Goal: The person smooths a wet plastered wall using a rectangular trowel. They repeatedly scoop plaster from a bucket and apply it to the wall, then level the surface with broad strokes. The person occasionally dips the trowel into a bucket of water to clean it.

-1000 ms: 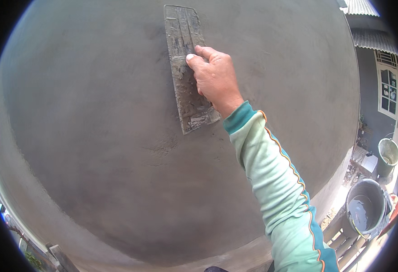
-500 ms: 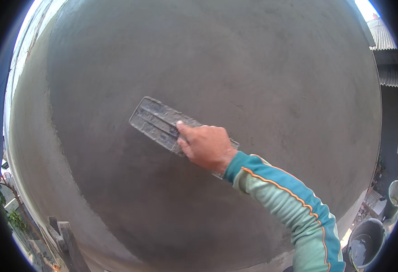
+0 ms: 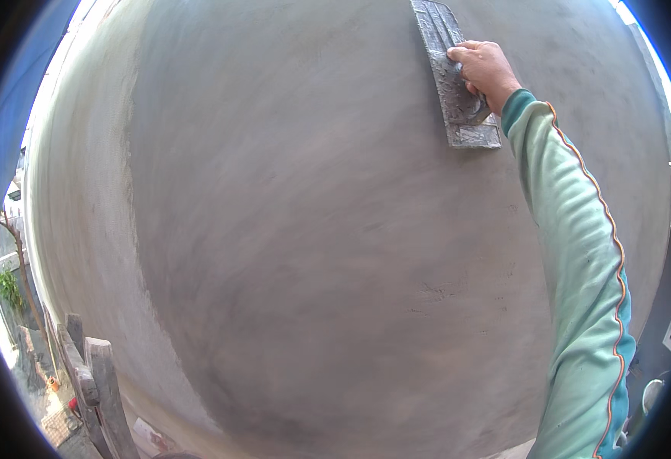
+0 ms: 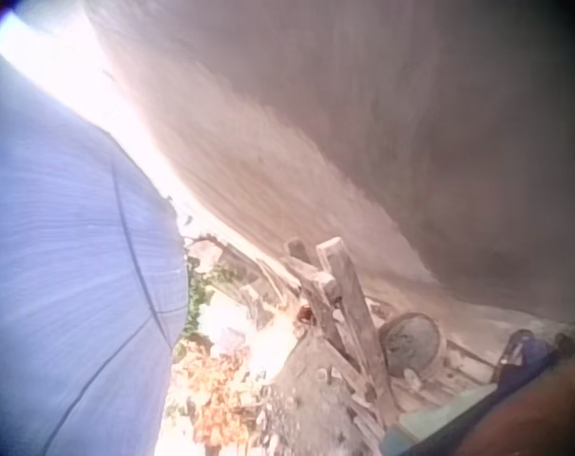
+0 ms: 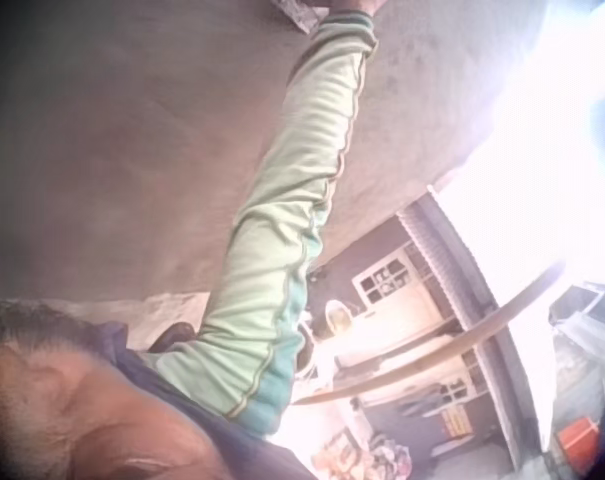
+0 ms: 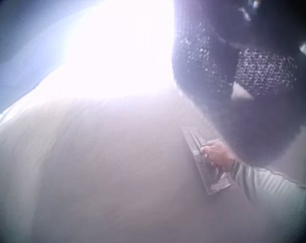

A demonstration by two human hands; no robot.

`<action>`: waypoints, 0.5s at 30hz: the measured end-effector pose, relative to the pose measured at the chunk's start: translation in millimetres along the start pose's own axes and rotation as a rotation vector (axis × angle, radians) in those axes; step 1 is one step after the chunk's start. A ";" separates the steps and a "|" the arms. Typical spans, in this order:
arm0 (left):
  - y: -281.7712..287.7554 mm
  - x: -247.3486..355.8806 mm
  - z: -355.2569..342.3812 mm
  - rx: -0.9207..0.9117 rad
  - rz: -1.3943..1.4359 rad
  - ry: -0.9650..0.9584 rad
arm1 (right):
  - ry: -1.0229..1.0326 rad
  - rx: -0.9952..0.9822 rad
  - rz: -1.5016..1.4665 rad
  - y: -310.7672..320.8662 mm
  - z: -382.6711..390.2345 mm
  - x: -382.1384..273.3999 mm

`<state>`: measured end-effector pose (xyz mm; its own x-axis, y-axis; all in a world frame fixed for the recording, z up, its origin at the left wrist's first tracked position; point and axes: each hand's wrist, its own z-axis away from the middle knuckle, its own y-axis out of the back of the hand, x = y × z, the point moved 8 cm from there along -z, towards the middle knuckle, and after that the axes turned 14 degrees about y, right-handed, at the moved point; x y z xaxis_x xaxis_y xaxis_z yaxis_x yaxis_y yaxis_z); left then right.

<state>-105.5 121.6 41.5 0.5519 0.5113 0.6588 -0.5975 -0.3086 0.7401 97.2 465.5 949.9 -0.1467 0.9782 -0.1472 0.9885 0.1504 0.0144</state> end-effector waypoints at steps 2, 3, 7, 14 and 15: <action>6.2 -7.4 11.9 0.036 0.034 0.035 | 0.086 -0.078 0.044 -76.5 -10.5 -32.9; 9.0 -8.2 11.6 0.035 0.043 0.028 | 0.122 -0.107 0.063 -100.6 -12.7 -48.6; 7.5 -12.9 11.8 0.047 0.041 0.014 | 0.211 -0.248 0.154 -200.8 -13.6 -88.4; 0.2 -32.4 53.9 0.204 0.023 0.054 | 0.293 -0.610 0.372 -397.7 100.5 -188.1; -9.8 -24.7 63.7 0.238 0.022 -0.004 | 0.352 -0.721 0.400 -419.1 137.2 -201.1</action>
<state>-76.3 61.0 26.5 0.5429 0.4989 0.6756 -0.4563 -0.5001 0.7360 -282.6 186.0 837.7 0.0844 0.9461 0.3126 0.7224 -0.2742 0.6348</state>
